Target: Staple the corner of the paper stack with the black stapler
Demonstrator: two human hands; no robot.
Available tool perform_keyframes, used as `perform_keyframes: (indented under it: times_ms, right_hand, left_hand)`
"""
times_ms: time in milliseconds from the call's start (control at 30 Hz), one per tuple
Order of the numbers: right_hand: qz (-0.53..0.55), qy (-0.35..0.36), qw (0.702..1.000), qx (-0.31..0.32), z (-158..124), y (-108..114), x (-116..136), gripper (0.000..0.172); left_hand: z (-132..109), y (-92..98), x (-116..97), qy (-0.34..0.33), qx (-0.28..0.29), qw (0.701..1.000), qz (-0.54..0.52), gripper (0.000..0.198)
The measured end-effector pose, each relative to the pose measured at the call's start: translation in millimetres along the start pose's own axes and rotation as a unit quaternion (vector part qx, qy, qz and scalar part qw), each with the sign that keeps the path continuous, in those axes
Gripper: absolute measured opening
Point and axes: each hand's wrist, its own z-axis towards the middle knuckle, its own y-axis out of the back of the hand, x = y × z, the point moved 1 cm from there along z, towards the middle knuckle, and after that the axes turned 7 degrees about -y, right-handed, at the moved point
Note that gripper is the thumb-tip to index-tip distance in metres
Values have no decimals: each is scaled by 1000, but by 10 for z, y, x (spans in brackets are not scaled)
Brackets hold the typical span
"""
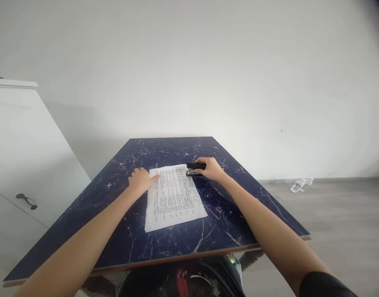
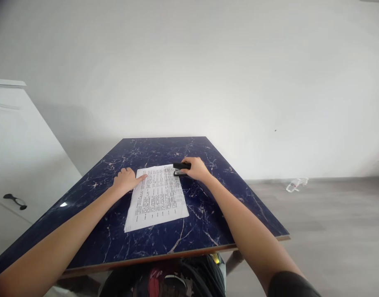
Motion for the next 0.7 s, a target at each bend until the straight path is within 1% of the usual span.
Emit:
perform_keyframes:
  times_ms: [33, 100, 167, 200, 267, 333, 400, 467, 567, 700]
  right_hand:
    - [-13, -20, 1000, -4, 11, 13, -74, 23]
    - [-30, -51, 998, -9, 25, 19, -177, 24]
    - [-41, -56, 998, -4, 30, 7, -216, 27]
    - [-46, -51, 998, 5, 28, -3, -216, 29]
    - [-55, -31, 998, 26, 20, -20, -194, 31]
    - [-61, -25, 997, 37, 12, -23, -169, 28]
    - [-60, -24, 997, 46, 8, -12, -153, 24]
    - [-45, -7, 997, 68, 7, 6, -142, 25]
    - [-16, 39, 994, 103, -5, 39, -115, 31]
    - [4, 72, 989, 129, -47, 77, -41, 33]
  left_hand:
    - [16, -50, 11, -12, 14, 1000, -4, 79]
    - [53, -136, 11, -59, 33, 997, -29, 55]
    - [92, -189, 5, -92, 37, 994, -54, 31]
    - [112, -200, 6, -99, 30, 993, -63, 23]
    - [155, -192, 26, -108, -6, 990, -95, 14]
    - [205, -156, 74, -125, -67, 976, -163, 12]
    - [263, -112, 144, -149, -129, 947, -255, 16]
    - [325, -73, 222, -169, -171, 912, -333, 25]
    - [404, -24, 333, -175, -203, 872, -410, 35]
    - [434, 49, 416, -164, -232, 844, -454, 38]
